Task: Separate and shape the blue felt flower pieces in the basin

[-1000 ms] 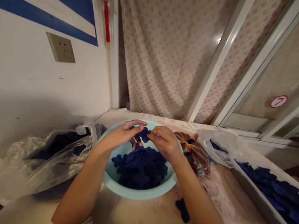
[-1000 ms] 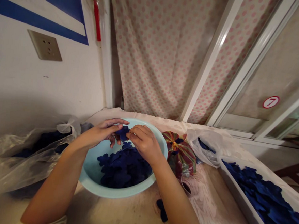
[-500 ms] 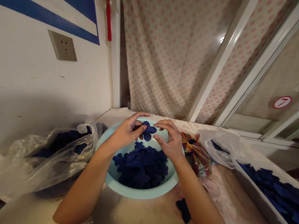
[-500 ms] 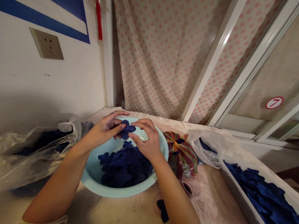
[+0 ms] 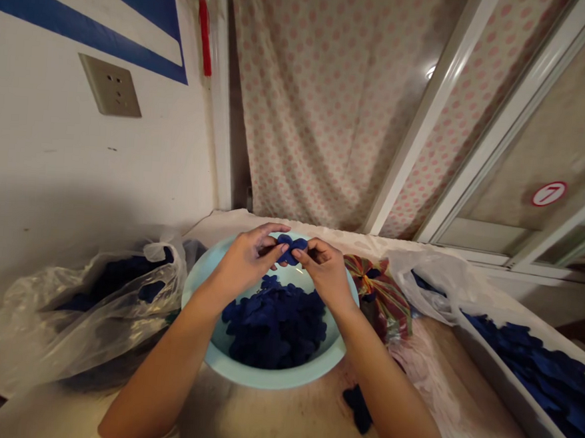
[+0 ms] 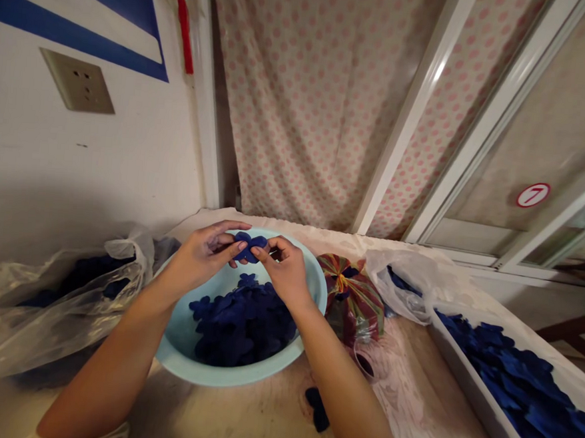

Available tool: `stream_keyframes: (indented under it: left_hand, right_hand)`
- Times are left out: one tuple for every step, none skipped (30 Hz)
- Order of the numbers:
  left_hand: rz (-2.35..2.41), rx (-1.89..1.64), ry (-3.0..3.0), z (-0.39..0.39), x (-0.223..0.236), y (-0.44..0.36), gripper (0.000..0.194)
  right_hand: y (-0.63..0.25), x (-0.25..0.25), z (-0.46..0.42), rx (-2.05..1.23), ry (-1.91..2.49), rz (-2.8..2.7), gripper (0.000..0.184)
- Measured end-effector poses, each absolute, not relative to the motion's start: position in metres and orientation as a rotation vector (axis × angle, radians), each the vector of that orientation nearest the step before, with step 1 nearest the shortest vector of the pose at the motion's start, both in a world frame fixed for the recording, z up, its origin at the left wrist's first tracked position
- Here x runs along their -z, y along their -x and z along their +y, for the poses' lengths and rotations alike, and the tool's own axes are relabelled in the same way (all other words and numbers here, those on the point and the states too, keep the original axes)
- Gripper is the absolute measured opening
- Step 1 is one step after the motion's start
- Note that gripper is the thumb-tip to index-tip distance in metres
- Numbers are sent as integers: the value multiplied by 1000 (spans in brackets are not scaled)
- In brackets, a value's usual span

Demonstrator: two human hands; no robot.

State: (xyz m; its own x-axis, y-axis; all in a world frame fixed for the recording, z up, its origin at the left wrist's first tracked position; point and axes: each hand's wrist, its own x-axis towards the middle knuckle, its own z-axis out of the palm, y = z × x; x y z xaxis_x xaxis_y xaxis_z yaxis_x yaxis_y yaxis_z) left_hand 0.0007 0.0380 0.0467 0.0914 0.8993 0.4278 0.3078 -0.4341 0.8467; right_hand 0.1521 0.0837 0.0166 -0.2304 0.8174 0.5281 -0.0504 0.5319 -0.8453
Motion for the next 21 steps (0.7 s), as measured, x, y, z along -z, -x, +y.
stream_keyframes:
  left_hand:
    - [1177, -1326, -1807, 38, -47, -1, 36]
    - [1167, -1307, -1804, 38, -47, -1, 35]
    - [1154, -1292, -1801, 39, -47, 0, 34]
    - [1140, -1285, -1794, 39, -47, 0, 34]
    - [1126, -1280, -1786, 39, -47, 1, 35]
    - [1115, -1278, -1780, 40, -46, 1, 36]
    - [1103, -1276, -1772, 40, -46, 2, 36]
    - [1088, -1274, -1766, 41, -46, 3, 36]
    - [1074, -1272, -1760, 41, -46, 3, 35]
    - [1060, -1270, -1755, 42, -46, 4, 33]
    - [1045, -1269, -1750, 43, -45, 4, 32]
    - [1033, -1268, -1746, 43, -45, 5, 30]
    - [1021, -1266, -1743, 44, -44, 5, 28]
    - [1014, -1266, -1740, 44, -44, 5, 28]
    - [1012, -1266, -1737, 44, -44, 5, 27]
    - [1018, -1268, -1734, 44, -44, 4, 27]
    - [1029, -1267, -1732, 44, -44, 4, 26]
    - [1040, -1264, -1732, 44, -45, 4, 25]
    - [1050, -1260, -1733, 43, -45, 4, 24]
    - [1058, -1255, -1734, 43, -45, 3, 23]
    - [1062, -1252, -1733, 43, -45, 3, 22]
  right_hand:
    - [-153, -16, 85, -893, 664, -1614, 25]
    - [-153, -15, 85, -853, 662, -1628, 24]
    - [-153, -15, 86, -809, 662, -1647, 22]
    - [-154, -15, 86, -765, 662, -1668, 20]
    - [-154, -16, 85, -728, 660, -1693, 19]
    - [-154, -16, 85, -697, 654, -1716, 17]
    - [-155, -16, 84, -674, 644, -1737, 17]
    - [-155, -17, 84, -656, 631, -1758, 17]
    - [-155, -17, 83, -640, 620, -1777, 17]
    - [-155, -17, 83, -626, 609, -1794, 17]
    - [-155, -17, 83, -613, 600, -1809, 18]
    - [-156, -18, 83, -604, 592, -1820, 18]
    - [-156, -18, 83, -596, 585, -1831, 18]
    - [-156, -18, 83, -591, 579, -1838, 19]
    - [-156, -18, 83, -588, 572, -1846, 20]
    - [-156, -18, 83, -585, 569, -1852, 21]
    - [-156, -18, 83, -582, 572, -1857, 23]
    - [-156, -17, 83, -580, 578, -1861, 25]
    - [-156, -17, 83, -581, 587, -1862, 27]
    - [-155, -16, 83, -585, 599, -1859, 28]
    - [-155, -15, 83, -594, 613, -1854, 30]
